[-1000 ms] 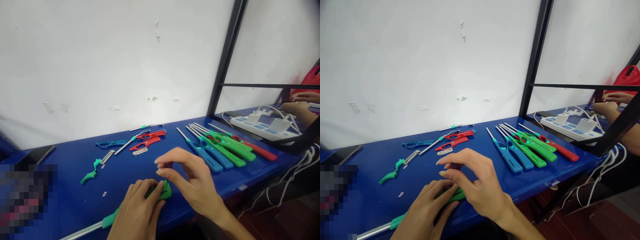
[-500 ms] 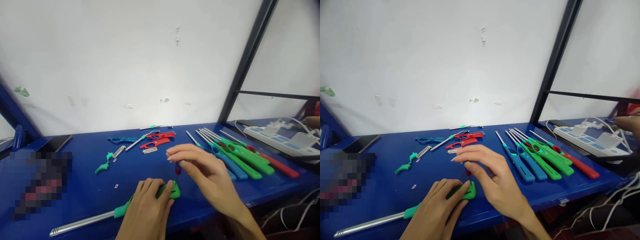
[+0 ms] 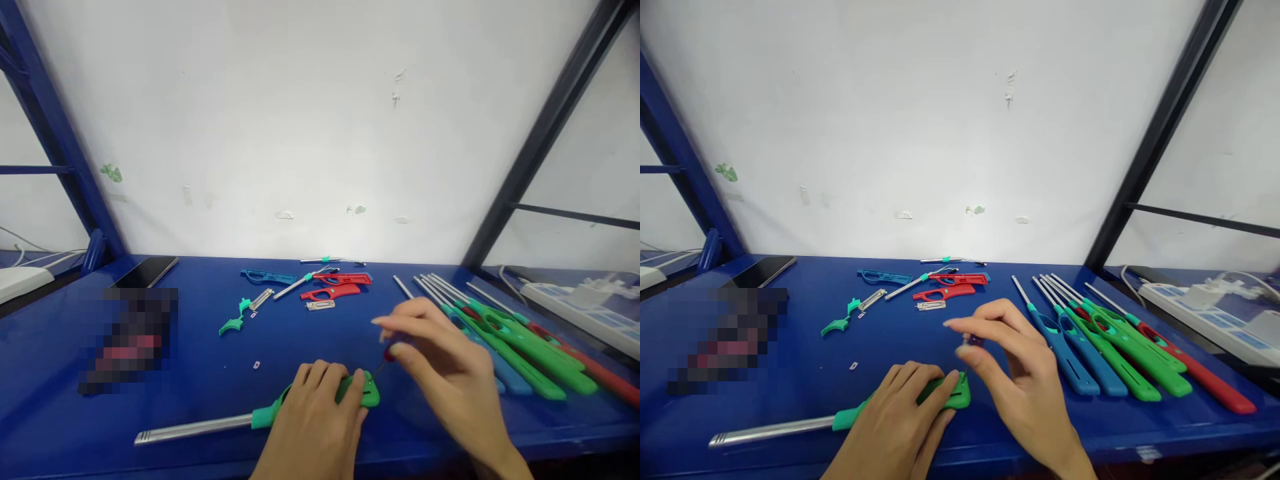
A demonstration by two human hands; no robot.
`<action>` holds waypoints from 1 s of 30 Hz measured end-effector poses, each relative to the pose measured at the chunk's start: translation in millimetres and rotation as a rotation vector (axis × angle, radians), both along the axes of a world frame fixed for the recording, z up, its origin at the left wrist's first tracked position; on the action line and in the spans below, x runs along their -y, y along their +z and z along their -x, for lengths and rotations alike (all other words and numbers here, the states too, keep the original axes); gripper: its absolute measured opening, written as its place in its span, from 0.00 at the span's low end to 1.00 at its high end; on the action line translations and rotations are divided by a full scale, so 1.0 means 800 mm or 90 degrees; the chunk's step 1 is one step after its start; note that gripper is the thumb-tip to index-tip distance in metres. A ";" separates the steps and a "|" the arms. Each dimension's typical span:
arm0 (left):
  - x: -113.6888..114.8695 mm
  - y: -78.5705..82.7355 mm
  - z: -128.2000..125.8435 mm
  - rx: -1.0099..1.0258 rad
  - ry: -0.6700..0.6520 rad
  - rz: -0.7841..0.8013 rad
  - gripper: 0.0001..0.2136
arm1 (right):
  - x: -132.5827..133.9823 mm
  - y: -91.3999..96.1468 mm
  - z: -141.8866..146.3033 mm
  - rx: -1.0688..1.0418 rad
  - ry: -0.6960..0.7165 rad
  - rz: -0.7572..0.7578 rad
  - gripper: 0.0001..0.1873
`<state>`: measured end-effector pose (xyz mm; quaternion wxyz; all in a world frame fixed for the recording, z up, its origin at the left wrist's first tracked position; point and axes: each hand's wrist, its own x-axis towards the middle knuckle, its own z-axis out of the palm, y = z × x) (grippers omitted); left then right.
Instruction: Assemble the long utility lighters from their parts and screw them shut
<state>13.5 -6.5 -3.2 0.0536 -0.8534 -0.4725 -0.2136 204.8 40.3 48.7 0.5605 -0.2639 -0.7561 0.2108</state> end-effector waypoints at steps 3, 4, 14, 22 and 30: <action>-0.001 -0.001 0.001 -0.011 -0.002 -0.005 0.19 | 0.000 -0.002 0.001 0.014 0.056 0.045 0.17; -0.002 -0.002 0.001 -0.015 -0.003 -0.008 0.20 | 0.000 -0.003 0.002 0.000 0.057 0.044 0.16; -0.009 -0.015 0.006 -0.027 -0.014 -0.060 0.19 | 0.000 -0.002 0.002 -0.050 0.018 -0.005 0.14; -0.011 -0.019 0.011 -0.010 -0.023 -0.085 0.18 | 0.002 -0.002 0.003 -0.025 -0.017 -0.016 0.15; -0.011 -0.023 0.011 0.001 -0.019 -0.092 0.19 | 0.004 0.000 -0.002 -0.008 0.032 0.020 0.16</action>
